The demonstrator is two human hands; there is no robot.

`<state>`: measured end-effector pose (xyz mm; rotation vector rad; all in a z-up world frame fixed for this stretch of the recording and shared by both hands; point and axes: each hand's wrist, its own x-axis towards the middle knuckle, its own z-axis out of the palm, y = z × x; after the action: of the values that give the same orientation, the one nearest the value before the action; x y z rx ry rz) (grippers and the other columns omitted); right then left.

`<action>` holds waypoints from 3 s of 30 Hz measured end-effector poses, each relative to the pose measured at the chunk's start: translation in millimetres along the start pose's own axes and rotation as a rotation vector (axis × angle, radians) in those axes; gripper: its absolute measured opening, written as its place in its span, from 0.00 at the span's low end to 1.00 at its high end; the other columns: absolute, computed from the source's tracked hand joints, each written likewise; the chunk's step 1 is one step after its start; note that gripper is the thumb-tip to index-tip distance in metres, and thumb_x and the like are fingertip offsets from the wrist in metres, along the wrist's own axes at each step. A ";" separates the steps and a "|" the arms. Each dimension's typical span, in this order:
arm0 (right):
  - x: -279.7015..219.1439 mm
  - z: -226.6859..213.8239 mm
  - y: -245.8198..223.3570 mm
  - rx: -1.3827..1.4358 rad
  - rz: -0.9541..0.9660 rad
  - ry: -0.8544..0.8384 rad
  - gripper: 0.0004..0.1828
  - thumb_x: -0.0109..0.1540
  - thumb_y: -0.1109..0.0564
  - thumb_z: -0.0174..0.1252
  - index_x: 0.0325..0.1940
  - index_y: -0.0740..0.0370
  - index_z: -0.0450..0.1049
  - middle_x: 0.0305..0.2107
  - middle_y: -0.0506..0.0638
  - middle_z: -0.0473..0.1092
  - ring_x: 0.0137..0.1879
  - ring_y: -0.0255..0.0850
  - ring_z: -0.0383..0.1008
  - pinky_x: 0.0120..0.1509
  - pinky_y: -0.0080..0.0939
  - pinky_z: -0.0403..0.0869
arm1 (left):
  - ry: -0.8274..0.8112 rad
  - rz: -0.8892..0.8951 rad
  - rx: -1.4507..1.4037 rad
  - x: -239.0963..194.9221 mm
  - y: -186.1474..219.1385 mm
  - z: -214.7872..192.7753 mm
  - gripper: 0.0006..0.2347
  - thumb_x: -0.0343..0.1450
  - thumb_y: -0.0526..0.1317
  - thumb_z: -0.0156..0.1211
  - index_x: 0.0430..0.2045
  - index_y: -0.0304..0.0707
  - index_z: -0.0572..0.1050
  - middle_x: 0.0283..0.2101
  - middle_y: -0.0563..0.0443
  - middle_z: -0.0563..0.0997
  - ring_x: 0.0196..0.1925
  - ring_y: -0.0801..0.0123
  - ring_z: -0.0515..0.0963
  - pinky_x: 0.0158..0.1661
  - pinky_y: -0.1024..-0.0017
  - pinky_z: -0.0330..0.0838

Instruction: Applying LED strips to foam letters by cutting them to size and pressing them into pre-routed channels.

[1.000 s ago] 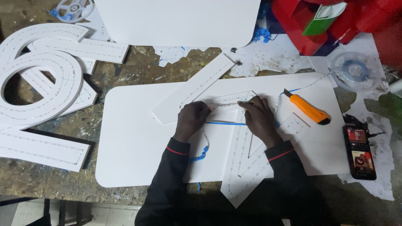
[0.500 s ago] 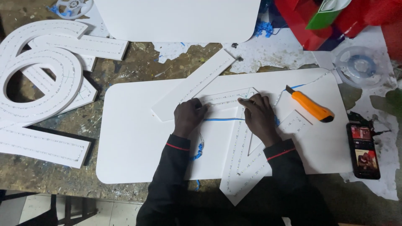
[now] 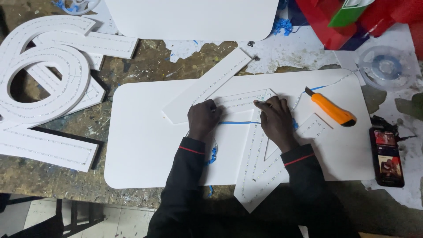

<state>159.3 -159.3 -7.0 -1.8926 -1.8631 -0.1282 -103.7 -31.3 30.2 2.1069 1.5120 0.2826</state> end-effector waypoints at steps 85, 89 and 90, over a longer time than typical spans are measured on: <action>-81.6 -13.7 -2.3 0.350 -0.227 -0.060 0.11 0.73 0.47 0.62 0.45 0.51 0.86 0.33 0.43 0.82 0.54 0.41 0.86 0.80 0.55 0.75 | -0.080 -0.014 -0.264 -53.6 -15.0 -20.0 0.16 0.76 0.44 0.67 0.60 0.55 0.80 0.45 0.45 0.92 0.52 0.44 0.92 0.56 0.46 0.83; -80.4 -22.1 -12.0 0.354 -0.249 -0.017 0.09 0.72 0.51 0.62 0.45 0.56 0.85 0.37 0.46 0.83 0.52 0.45 0.83 0.77 0.57 0.74 | 0.079 0.043 -0.131 -42.1 -22.3 11.5 0.13 0.75 0.48 0.68 0.52 0.52 0.81 0.35 0.46 0.90 0.45 0.44 0.90 0.50 0.50 0.80; -78.1 -27.5 -17.7 0.363 -0.243 -0.005 0.10 0.72 0.54 0.61 0.43 0.60 0.85 0.39 0.48 0.85 0.50 0.48 0.81 0.74 0.57 0.74 | 0.192 0.065 -0.079 -36.9 -25.8 22.3 0.12 0.74 0.53 0.67 0.47 0.54 0.82 0.30 0.48 0.88 0.41 0.43 0.87 0.47 0.49 0.76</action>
<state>144.0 -242.6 -8.5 -1.4233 -1.9594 0.1285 -127.6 -65.9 2.7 2.1185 1.5134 0.5739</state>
